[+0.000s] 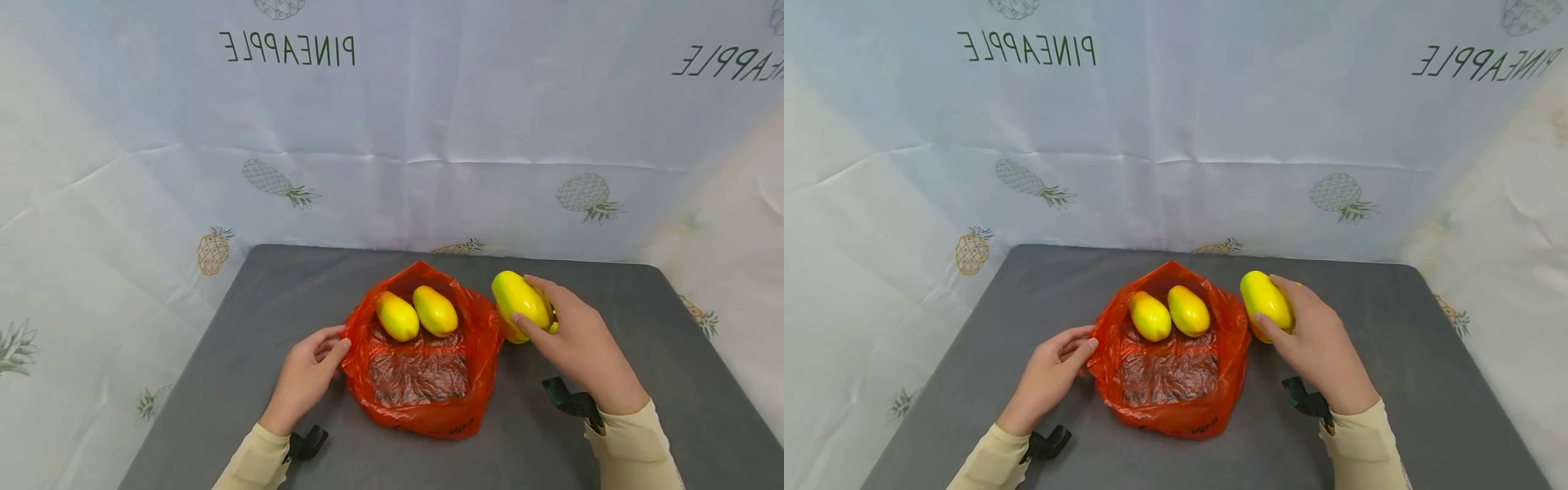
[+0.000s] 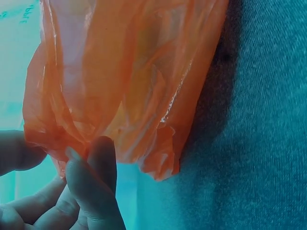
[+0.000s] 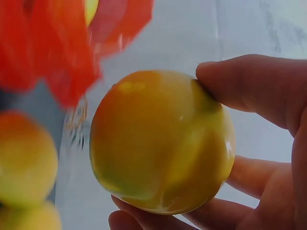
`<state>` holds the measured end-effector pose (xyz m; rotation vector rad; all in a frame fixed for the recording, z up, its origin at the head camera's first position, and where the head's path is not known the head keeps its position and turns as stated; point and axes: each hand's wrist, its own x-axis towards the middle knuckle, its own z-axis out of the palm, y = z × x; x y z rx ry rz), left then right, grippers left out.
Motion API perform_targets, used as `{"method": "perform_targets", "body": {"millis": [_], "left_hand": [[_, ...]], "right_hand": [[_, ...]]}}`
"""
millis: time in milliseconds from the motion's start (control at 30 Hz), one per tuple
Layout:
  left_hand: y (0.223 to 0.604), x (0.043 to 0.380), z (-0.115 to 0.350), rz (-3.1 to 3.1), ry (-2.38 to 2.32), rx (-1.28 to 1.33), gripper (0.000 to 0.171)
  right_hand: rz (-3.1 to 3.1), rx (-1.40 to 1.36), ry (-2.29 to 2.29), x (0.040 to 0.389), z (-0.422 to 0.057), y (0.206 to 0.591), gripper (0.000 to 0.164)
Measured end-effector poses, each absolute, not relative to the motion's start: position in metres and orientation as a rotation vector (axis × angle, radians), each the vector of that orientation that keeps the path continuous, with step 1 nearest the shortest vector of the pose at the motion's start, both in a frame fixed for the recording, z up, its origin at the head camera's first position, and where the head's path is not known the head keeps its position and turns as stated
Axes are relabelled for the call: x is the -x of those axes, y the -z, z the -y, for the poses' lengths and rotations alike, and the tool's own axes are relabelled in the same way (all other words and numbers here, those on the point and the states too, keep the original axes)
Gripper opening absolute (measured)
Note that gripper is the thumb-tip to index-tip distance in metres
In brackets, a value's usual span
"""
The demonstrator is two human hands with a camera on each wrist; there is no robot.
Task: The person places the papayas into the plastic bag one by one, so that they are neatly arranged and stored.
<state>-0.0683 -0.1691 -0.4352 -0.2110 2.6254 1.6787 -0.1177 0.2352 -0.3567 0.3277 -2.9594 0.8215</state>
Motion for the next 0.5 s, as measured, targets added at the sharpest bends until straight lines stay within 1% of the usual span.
{"method": "perform_targets", "body": {"millis": [200,500], "left_hand": [[0.435,0.069,0.168,-2.607,-1.708,0.187,0.04],[0.437,0.07,0.168,-2.599,-1.726,0.192,0.038]], "right_hand": [[2.916,-0.496,-0.88,0.114,-0.197,0.357,0.07],[2.892,-0.69,-0.91,0.104,-0.142,0.371,0.065]]}}
